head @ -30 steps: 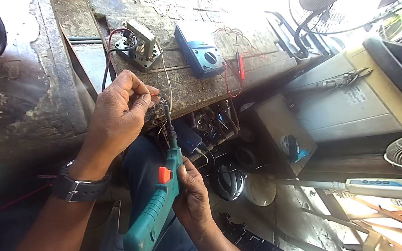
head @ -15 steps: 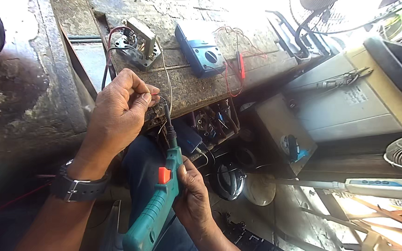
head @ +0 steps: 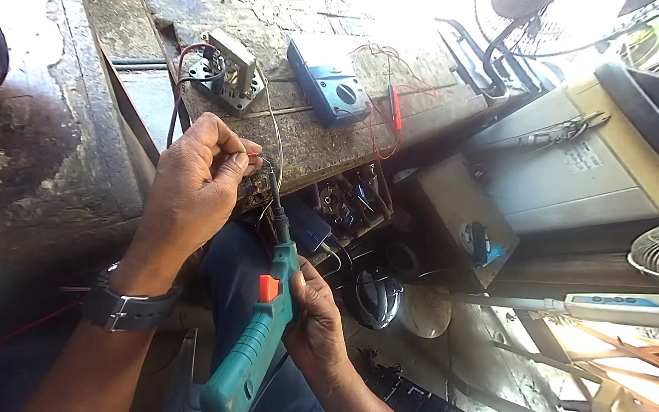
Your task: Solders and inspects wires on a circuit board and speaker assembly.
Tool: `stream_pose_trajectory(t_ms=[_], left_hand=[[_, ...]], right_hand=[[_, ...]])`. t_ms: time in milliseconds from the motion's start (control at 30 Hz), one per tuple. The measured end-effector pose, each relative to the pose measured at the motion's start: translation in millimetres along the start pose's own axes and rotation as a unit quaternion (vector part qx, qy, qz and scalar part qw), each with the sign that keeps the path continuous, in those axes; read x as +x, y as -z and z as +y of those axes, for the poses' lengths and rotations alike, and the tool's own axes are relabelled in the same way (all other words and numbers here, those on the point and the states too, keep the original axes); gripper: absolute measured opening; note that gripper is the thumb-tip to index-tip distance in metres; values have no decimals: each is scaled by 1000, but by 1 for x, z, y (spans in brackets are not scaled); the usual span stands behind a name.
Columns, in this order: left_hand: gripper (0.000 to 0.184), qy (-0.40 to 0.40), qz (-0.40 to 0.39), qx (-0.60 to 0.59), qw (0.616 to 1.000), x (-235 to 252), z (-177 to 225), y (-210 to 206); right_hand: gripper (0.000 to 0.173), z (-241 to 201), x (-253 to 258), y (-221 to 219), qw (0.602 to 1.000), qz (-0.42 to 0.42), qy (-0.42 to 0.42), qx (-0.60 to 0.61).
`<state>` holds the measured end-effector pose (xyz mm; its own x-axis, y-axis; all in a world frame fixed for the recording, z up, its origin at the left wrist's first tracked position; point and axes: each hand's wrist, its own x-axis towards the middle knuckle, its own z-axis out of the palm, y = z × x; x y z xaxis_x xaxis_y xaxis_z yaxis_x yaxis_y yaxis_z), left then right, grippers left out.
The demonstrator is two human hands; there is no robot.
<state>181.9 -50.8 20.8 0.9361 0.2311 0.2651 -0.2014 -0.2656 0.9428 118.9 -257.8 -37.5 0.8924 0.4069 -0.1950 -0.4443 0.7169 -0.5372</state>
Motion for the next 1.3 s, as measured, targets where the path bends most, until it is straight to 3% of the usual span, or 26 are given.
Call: stream_pose_trajectory(t_ms=[1300], left_hand=[[10, 2, -4, 5, 1000, 1, 0, 1]], right_hand=[[35, -1, 2, 0, 1000, -2, -2, 1]])
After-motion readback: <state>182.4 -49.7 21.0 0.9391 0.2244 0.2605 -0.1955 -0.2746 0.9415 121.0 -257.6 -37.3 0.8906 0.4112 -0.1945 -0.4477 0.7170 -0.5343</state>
